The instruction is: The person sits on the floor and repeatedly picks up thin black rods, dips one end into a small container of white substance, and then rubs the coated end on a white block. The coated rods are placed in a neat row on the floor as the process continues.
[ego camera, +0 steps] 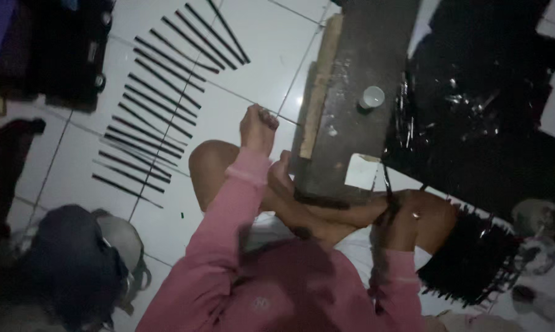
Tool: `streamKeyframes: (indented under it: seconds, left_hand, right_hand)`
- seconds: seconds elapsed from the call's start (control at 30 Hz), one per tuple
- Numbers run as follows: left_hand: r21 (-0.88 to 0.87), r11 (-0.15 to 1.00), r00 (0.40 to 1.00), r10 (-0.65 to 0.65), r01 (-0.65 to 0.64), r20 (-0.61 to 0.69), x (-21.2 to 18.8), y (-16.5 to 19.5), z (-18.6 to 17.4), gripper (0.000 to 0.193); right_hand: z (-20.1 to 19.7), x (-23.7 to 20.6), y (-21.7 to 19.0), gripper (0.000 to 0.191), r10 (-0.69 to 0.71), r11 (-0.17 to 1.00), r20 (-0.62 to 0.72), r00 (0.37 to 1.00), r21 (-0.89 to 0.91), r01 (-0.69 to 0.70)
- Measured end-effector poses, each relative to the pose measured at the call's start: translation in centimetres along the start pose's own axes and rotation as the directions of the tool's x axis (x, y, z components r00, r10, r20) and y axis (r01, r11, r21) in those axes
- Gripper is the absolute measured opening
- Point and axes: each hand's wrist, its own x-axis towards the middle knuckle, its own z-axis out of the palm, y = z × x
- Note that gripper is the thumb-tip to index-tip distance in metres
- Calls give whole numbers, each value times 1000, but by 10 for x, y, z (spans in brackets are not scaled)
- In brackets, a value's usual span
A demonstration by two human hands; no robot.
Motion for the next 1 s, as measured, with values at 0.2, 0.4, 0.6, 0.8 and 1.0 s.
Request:
streamKeyframes:
  seconds: [0.2, 0.4, 0.6, 0.8, 1.0]
  left_hand:
    - [580, 799, 986, 88, -157, 145, -84, 32, 54, 17]
    - [706, 612, 919, 90, -355, 384, -131, 24, 79, 12]
    - [727, 665, 975, 6, -170, 222, -142, 5, 70, 29]
    - [877, 409, 950, -70, -251, 304, -161, 12, 59, 28]
    - [774, 555, 889, -124, -306, 441, -187, 13, 62, 20]
  right_hand:
    - [-64, -4, -7, 50, -164, 970, -383, 909, 103, 218]
    - [-108, -23, -30, 63, -15, 841, -320, 947, 508, 184]
    - [-121, -21, -54, 62, -198, 923, -424, 884, 223, 314]
    - [-117, -4, -64, 59, -347, 910, -515, 784, 17, 414]
    - [-120, 8, -76, 65, -204, 880, -374, 905, 336, 337]
